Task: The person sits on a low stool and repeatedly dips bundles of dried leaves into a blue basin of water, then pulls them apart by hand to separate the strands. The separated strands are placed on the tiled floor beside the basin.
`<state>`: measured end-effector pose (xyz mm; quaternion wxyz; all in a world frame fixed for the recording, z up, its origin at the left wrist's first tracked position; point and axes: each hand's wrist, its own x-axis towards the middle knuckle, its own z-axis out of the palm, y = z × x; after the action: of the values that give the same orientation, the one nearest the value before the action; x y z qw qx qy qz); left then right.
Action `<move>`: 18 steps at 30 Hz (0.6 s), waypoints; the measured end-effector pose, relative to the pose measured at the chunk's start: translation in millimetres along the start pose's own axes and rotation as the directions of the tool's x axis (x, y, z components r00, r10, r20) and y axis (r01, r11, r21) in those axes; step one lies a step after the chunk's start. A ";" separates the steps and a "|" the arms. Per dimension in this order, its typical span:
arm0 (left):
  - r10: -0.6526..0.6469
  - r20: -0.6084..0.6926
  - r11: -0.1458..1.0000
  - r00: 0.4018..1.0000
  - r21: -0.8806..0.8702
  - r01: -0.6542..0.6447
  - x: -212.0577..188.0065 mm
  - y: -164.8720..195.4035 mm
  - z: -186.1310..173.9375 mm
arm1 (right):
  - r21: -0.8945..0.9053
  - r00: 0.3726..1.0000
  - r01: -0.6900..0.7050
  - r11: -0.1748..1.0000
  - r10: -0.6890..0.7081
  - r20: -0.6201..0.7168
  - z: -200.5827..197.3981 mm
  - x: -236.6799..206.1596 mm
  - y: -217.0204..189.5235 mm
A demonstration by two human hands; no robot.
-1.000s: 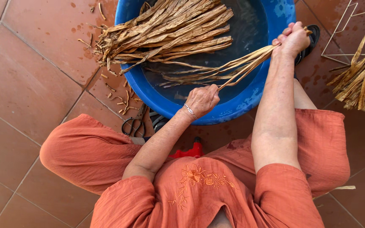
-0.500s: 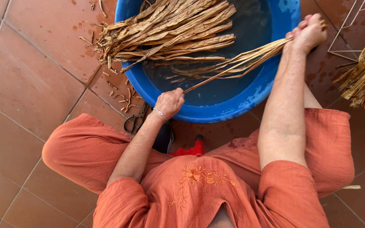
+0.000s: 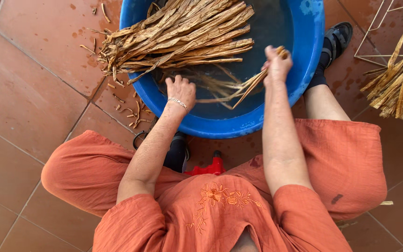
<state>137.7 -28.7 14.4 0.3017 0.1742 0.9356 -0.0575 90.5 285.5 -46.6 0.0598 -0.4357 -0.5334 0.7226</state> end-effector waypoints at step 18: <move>0.199 -0.291 0.932 0.936 -0.237 -0.273 17.8 45.0 19.6 | -0.377 0.982 -0.131 0.917 0.172 0.079 18.1 -45.0 18.5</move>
<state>151.1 14.3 -12.0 0.2010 0.2490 0.9380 0.1331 112.5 239.9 -35.4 -0.1091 -0.4385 -0.6272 0.6343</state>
